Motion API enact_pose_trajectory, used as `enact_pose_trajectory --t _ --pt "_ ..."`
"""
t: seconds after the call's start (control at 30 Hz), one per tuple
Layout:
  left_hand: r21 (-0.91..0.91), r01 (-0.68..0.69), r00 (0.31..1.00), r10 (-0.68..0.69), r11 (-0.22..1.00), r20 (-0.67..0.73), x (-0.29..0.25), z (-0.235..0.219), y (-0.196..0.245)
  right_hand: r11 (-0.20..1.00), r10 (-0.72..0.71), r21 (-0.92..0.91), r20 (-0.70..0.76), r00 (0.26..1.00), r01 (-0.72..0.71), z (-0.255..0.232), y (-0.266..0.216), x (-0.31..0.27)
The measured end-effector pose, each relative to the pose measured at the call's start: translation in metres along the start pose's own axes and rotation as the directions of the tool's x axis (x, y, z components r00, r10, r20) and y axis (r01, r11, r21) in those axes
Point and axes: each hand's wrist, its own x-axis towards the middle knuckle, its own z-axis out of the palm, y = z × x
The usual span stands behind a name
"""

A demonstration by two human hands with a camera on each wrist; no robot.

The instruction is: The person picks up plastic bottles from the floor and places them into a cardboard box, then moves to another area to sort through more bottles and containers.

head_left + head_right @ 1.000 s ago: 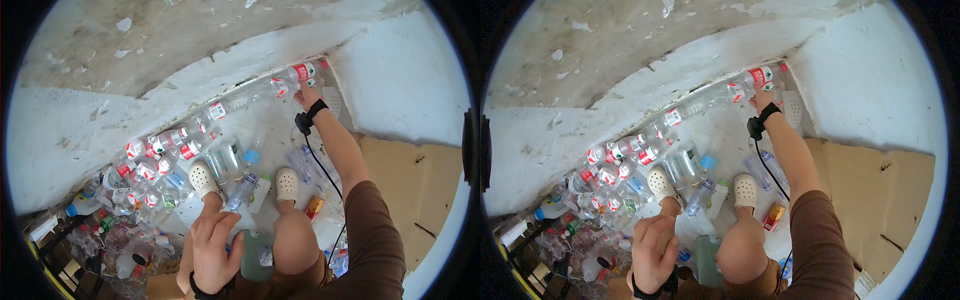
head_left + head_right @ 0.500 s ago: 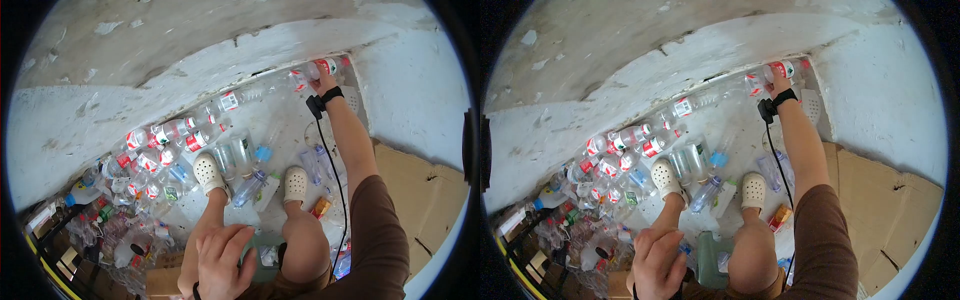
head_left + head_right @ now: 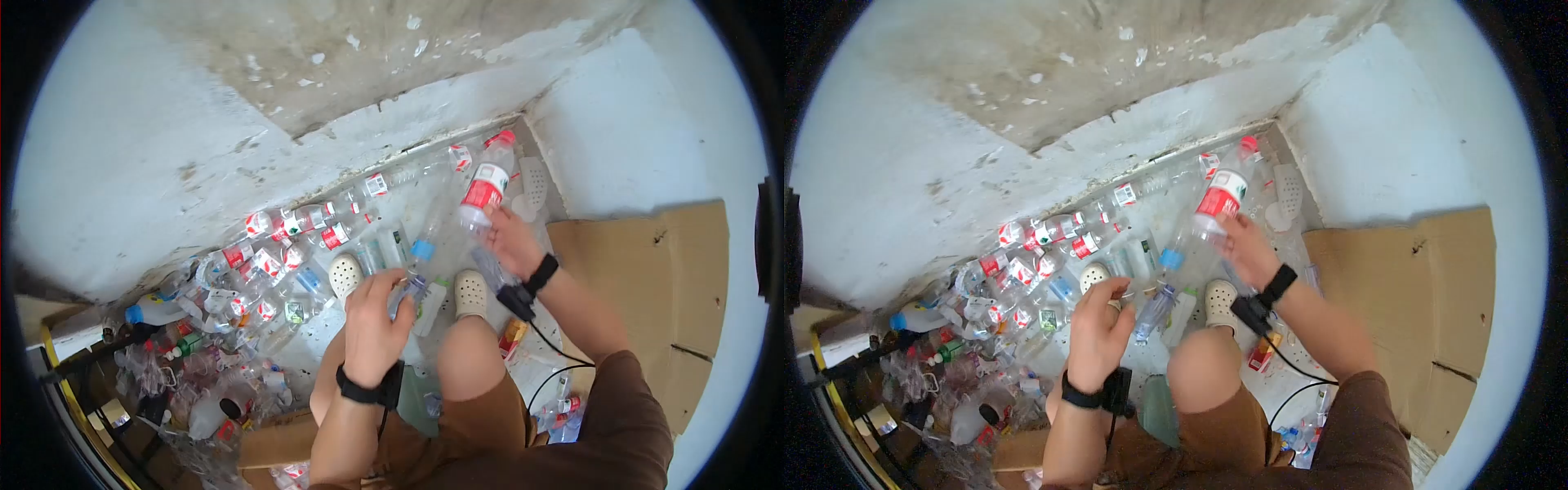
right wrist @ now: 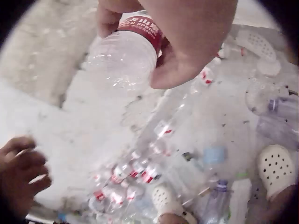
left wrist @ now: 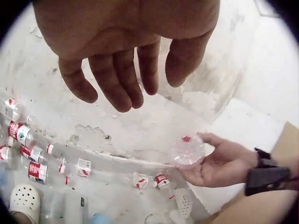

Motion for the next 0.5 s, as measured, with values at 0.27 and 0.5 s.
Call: enact_pose_trajectory --t 0.27,0.5 --pt "-0.504 -0.003 0.998 0.033 0.864 0.052 -0.043 -0.009 0.051 0.950 -0.102 -0.251 0.317 0.943 0.188 0.078 0.010 -0.206" --pt "-0.355 -0.204 0.974 0.151 0.912 -0.172 -0.149 -0.055 0.066 0.898 -0.111 -0.275 0.611 0.784 0.342 0.109 0.060 -0.296"
